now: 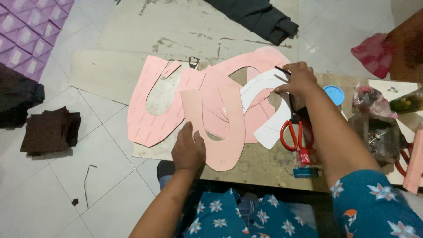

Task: The person sits on the floor and uses red-handled scissors to trim the edges of multiple brown patterned fabric pieces. They stack the cut pieces into a pile and later handle pink and white paper patterns on a nearby table.

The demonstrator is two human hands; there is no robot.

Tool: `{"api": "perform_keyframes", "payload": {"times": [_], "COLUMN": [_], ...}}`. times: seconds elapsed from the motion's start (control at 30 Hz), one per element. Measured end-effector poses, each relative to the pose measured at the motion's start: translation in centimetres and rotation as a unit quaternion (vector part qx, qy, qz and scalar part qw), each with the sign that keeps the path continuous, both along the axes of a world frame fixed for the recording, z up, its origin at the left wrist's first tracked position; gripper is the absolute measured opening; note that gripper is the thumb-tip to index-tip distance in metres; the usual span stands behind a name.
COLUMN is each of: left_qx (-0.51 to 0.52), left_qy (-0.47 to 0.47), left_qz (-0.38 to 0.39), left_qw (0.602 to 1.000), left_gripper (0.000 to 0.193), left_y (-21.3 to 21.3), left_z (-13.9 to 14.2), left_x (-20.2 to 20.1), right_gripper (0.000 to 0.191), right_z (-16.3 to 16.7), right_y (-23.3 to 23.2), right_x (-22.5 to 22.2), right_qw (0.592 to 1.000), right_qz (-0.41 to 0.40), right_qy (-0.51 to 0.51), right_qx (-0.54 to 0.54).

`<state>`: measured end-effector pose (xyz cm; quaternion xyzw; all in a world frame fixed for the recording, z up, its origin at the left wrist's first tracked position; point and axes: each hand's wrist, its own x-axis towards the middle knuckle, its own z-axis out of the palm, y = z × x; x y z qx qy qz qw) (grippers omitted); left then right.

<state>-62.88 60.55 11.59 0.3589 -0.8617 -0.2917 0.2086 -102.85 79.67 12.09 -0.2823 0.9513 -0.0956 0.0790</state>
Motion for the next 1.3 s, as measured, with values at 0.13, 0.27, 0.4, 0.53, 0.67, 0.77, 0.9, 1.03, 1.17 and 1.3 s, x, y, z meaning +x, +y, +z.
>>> {"api": "perform_keyframes", "payload": {"times": [0.13, 0.27, 0.4, 0.53, 0.67, 0.77, 0.9, 1.03, 1.17, 1.3], "left_qx": [-0.009, -0.015, -0.006, -0.015, 0.001, 0.010, 0.016, -0.017, 0.025, 0.295], "left_qy": [0.012, -0.003, -0.011, 0.003, 0.002, 0.024, 0.031, -0.087, 0.068, 0.165], "left_qz": [-0.007, -0.014, -0.012, -0.013, -0.019, -0.028, -0.037, -0.085, -0.060, 0.009], "left_qw": [1.000, 1.000, 1.000, 1.000, 1.000, 0.999, 0.999, 0.992, 0.996, 0.941], "left_gripper": [0.043, 0.044, 0.045, 0.044, 0.045, 0.045, 0.045, 0.040, 0.048, 0.052], "left_y": [0.1, 0.2, 0.0, -0.1, -0.1, -0.2, 0.2, 0.8, 1.2, 1.8], "left_z": [0.4, 0.2, 0.2, 0.0, -0.7, -0.8, -0.2, -0.1, -1.1, -2.0], "left_x": [-0.1, 0.1, 0.0, 0.0, 0.6, 0.7, 0.9, 0.7, 0.1, 0.2], "right_gripper": [0.103, 0.074, 0.034, 0.033, 0.022, 0.028, 0.023, 0.028, 0.025, 0.023], "right_z": [0.8, 1.9, 3.3, 6.0, 10.7, 14.9, 15.4, 10.0, 3.3, 0.0], "right_y": [-0.7, -0.7, -0.1, 0.9, 2.5, 5.0, 7.1, 5.5, 3.9, 4.1], "right_x": [0.0, -0.6, -1.9, -3.3, -2.0, 1.5, 10.1, 18.1, 26.0, 29.8], "right_qw": [1.000, 0.997, 0.989, 0.972, 0.953, 0.931, 0.823, 0.794, 0.798, 0.743], "right_qz": [0.006, 0.025, 0.023, 0.040, 0.009, -0.079, -0.094, -0.206, -0.156, -0.245], "right_qy": [0.004, 0.068, 0.097, 0.114, 0.074, 0.072, -0.030, -0.282, -0.383, -0.469], "right_qx": [0.002, 0.003, -0.111, -0.200, -0.294, -0.348, -0.559, -0.497, -0.438, -0.410]}}
